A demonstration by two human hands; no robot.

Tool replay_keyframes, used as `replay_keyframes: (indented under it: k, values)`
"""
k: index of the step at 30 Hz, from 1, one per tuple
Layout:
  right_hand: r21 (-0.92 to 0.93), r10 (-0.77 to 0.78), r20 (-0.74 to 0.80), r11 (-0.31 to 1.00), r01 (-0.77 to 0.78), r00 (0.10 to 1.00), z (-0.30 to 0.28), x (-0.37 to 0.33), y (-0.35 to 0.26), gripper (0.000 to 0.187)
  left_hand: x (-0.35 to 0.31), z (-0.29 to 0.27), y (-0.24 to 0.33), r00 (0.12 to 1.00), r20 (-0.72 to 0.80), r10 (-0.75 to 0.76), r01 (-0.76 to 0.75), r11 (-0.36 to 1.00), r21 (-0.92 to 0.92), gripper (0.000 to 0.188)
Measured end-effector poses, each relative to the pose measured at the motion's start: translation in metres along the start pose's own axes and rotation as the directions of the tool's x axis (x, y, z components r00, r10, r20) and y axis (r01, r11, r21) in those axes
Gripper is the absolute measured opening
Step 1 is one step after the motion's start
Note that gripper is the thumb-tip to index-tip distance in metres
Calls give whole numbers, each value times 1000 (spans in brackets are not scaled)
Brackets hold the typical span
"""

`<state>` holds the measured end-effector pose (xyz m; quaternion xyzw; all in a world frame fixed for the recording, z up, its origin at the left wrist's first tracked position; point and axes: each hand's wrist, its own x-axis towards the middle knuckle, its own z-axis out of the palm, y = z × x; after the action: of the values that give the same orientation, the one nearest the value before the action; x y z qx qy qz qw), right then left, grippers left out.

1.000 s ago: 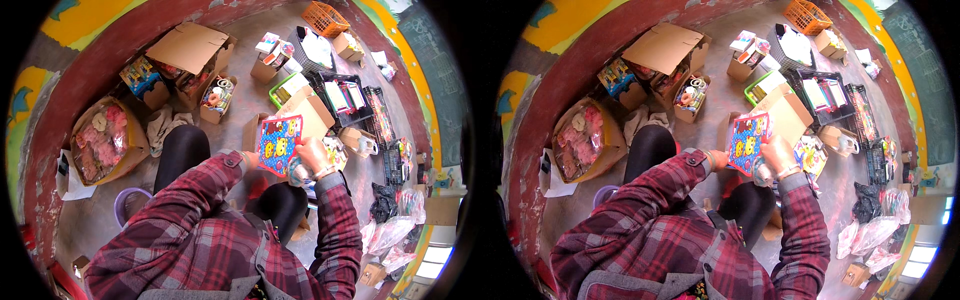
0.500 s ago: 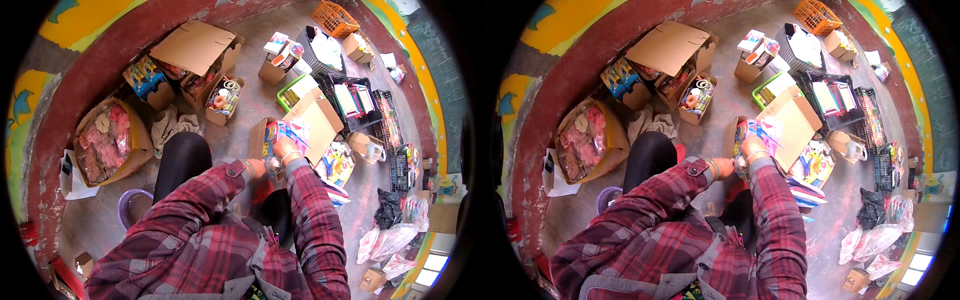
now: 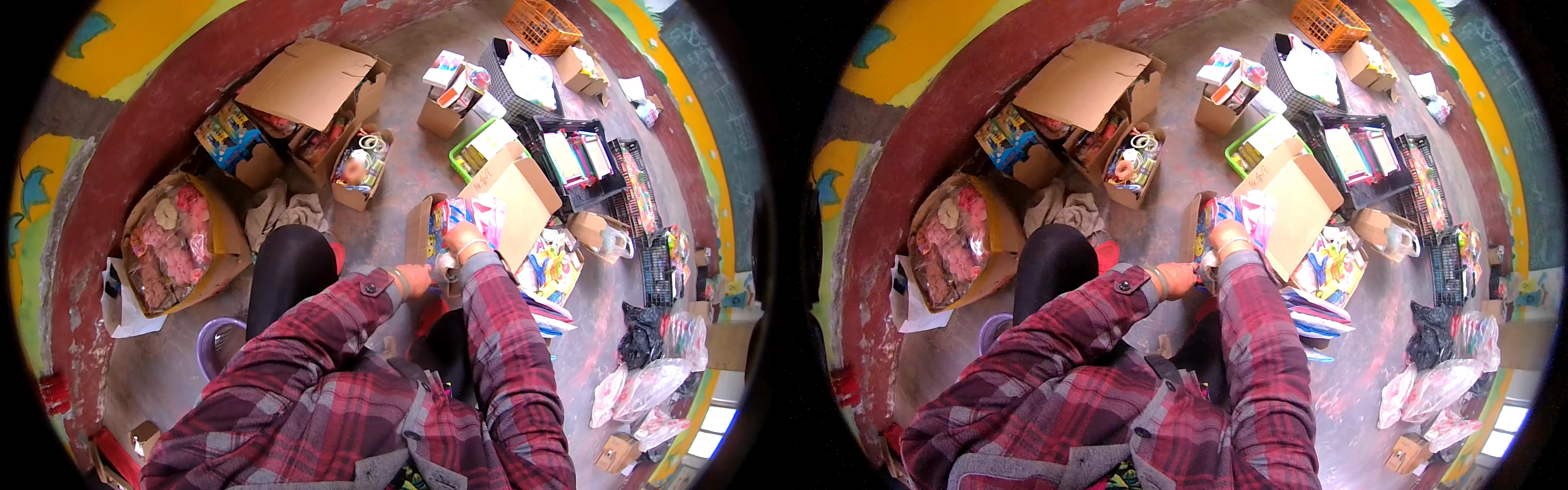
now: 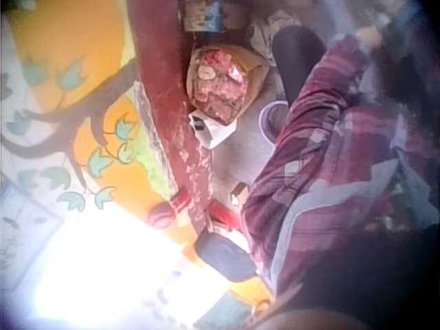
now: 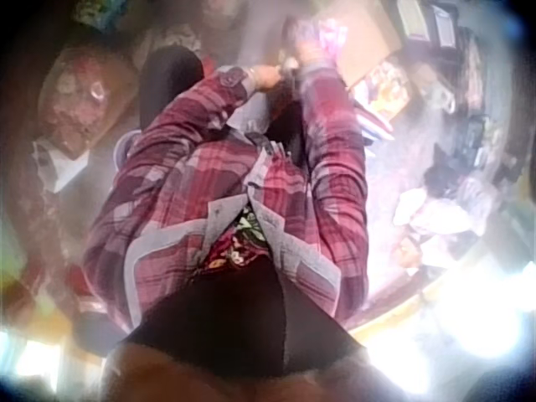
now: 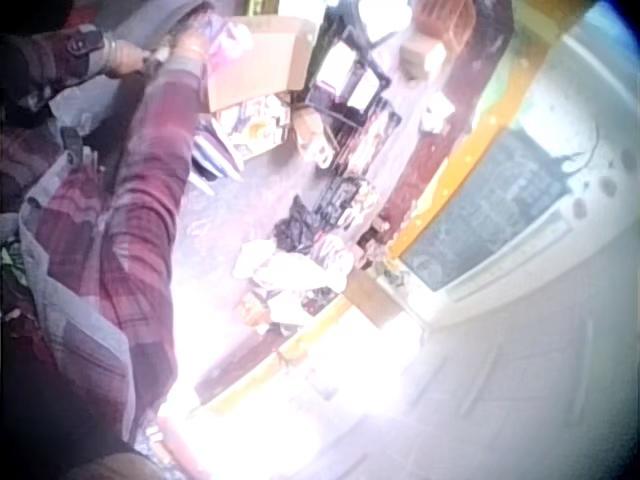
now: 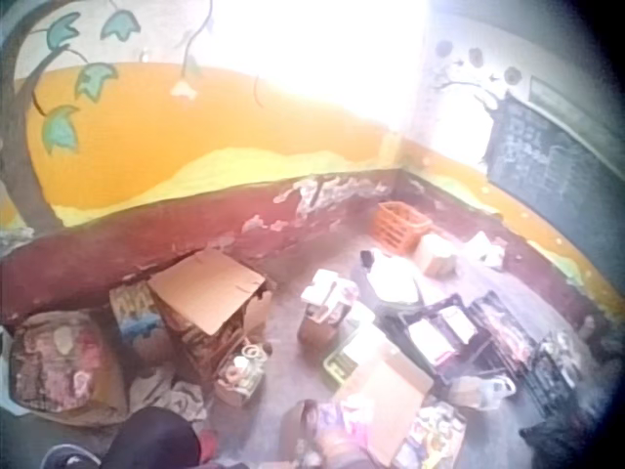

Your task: The person sits on the floor and repeatedly picks up small, colorful, insulated lunch boxes from a pile. They unfold each box, display the front and back designs to the camera, and place them into a cardboard box. The person handles the items one at a time, showing various patterns including flowers, hearts, and cartoon characters.

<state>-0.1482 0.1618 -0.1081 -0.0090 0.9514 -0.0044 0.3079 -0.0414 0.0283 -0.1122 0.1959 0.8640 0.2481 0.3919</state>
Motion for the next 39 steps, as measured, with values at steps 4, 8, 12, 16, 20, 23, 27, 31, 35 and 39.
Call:
replay_keyframes:
  k: [4, 8, 12, 16, 20, 23, 27, 31, 35, 39]
  values:
    - [297, -49, -119, 951, 83, 992, -46, -47, 44, 31, 21, 27, -18, 984, -6, 177, -170, 955, 243, 39]
    - [517, -203, -379, 763, 389, 903, -99, -163, 119, 25, 24, 36, -29, 973, -25, 229, -205, 910, 360, 40]
    - [670, 112, -360, 722, 173, 926, -97, -267, 200, 27, 11, 23, -24, 954, -69, 291, -254, 908, 332, 36]
    - [684, 297, -320, 729, 3, 900, -27, -321, 263, 37, -10, 7, -7, 954, -102, 283, -232, 909, 347, 31]
    - [361, 231, -400, 929, -79, 887, 47, -320, 276, 34, -28, -6, 5, 944, -129, 303, -217, 868, 446, 32]
    - [268, 229, -416, 956, -122, 880, 84, -292, 274, 33, -55, -17, 27, 928, -143, 344, -248, 857, 452, 30]
    - [141, 245, -405, 969, -204, 881, 89, -247, 269, 29, -105, -28, 51, 893, -173, 416, -305, 840, 450, 31]
    - [35, 215, -352, 976, -216, 911, 91, -216, 274, 20, -119, -17, 32, 858, -193, 476, -357, 823, 442, 31]
    - [27, 311, -314, 947, -319, 897, 79, -212, 251, 18, -114, -10, 14, 937, -124, 327, -238, 855, 460, 30]
    - [-5, 308, -330, 945, -328, 893, 104, -203, 263, 19, -107, -6, 10, 922, -122, 366, -272, 841, 467, 30]
